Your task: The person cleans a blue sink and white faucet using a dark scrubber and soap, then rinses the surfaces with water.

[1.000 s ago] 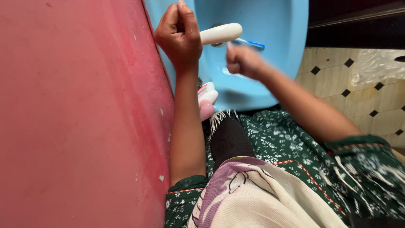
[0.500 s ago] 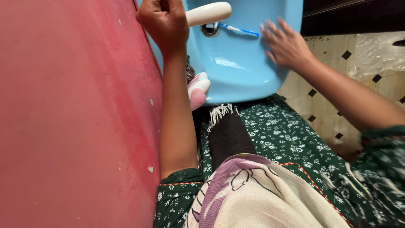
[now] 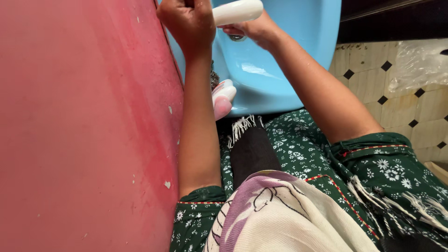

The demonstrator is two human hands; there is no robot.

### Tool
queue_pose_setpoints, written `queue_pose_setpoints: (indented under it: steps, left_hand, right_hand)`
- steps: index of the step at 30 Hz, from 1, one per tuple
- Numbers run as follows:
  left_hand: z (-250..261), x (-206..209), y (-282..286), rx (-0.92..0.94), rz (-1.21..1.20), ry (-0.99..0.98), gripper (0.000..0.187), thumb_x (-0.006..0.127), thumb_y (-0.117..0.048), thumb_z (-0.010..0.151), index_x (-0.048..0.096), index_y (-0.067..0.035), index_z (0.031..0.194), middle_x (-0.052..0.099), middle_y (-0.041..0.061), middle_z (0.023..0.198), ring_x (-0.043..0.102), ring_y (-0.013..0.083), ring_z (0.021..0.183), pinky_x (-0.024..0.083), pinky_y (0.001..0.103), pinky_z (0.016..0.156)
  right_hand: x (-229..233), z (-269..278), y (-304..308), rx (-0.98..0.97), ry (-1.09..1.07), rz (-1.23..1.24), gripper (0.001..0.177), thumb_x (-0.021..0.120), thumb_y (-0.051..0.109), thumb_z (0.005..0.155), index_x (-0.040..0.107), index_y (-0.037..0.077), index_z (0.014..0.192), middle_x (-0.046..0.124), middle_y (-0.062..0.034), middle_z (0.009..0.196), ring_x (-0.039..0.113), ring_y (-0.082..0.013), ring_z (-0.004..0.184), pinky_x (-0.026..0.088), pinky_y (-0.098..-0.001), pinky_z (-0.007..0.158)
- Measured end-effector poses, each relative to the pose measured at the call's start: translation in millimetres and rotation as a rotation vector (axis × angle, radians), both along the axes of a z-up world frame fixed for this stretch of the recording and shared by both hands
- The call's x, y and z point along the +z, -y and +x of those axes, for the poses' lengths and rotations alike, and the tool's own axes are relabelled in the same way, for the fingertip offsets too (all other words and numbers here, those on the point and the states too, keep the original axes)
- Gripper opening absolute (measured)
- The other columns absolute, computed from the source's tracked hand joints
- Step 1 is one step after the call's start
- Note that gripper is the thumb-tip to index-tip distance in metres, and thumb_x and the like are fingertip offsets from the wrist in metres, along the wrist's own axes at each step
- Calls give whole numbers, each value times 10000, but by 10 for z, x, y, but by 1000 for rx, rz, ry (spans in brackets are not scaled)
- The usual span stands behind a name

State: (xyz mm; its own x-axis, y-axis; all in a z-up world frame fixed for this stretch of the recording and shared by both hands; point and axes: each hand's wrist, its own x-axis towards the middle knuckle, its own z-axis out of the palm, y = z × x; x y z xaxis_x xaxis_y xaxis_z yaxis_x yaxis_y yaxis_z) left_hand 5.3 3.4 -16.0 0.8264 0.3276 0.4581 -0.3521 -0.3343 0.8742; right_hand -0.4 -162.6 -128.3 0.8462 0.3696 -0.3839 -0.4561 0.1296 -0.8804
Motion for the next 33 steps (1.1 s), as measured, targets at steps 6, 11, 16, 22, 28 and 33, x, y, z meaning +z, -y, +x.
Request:
queue_pose_setpoints:
  steps: [6, 11, 16, 22, 28, 33]
  left_hand:
    - [4, 72, 33, 4, -26, -60, 396, 708, -87, 910, 417, 1, 656, 390, 18, 520, 324, 80, 540, 234, 330, 519]
    - [-9, 234, 85, -10, -65, -62, 358, 673, -120, 959, 481, -7, 679, 439, 0, 551, 382, 51, 541, 302, 312, 495]
    - [-4, 286, 77, -20, -28, -73, 397, 621, -133, 1010, 404, -18, 699, 357, -3, 577, 321, 59, 554, 254, 318, 507]
    - [-14, 355, 92, -5, -16, -96, 416, 603, -141, 1025, 387, -29, 688, 327, 3, 582, 279, 75, 567, 233, 325, 518]
    - [-15, 381, 96, -12, -22, -122, 418, 597, -140, 1023, 387, -34, 678, 343, 2, 577, 291, 75, 559, 235, 326, 511]
    - [10, 325, 74, -14, -4, -111, 417, 599, -136, 1024, 388, -27, 682, 362, -2, 574, 307, 71, 550, 242, 323, 511]
  right_hand:
    - [623, -39, 16, 119, 88, -654, 105, 736, 119, 935, 764, 75, 1025, 724, -119, 787, 704, -271, 684, 576, -391, 581]
    - [494, -4, -27, 42, 675, -1037, 162, 812, 233, 845, 782, 87, 910, 731, -149, 791, 693, -400, 707, 562, -469, 618]
    - [350, -9, -9, 25, 793, -1120, 156, 724, 72, 756, 756, 66, 908, 703, -205, 916, 662, -442, 839, 545, -514, 732]
    - [156, 164, 86, 114, 208, -513, 326, 620, -21, 951, 750, 105, 1223, 770, -127, 1257, 744, -214, 1144, 581, -344, 997]
    - [-240, 11, 36, -98, 35, 49, 603, 591, -76, 810, 560, 43, 1401, 643, -78, 1322, 624, -168, 1192, 500, -298, 1004]
    - [-48, 113, 50, -137, 22, 176, 409, 693, 34, 966, 631, -21, 1366, 682, -152, 1233, 662, -204, 1090, 555, -330, 947]
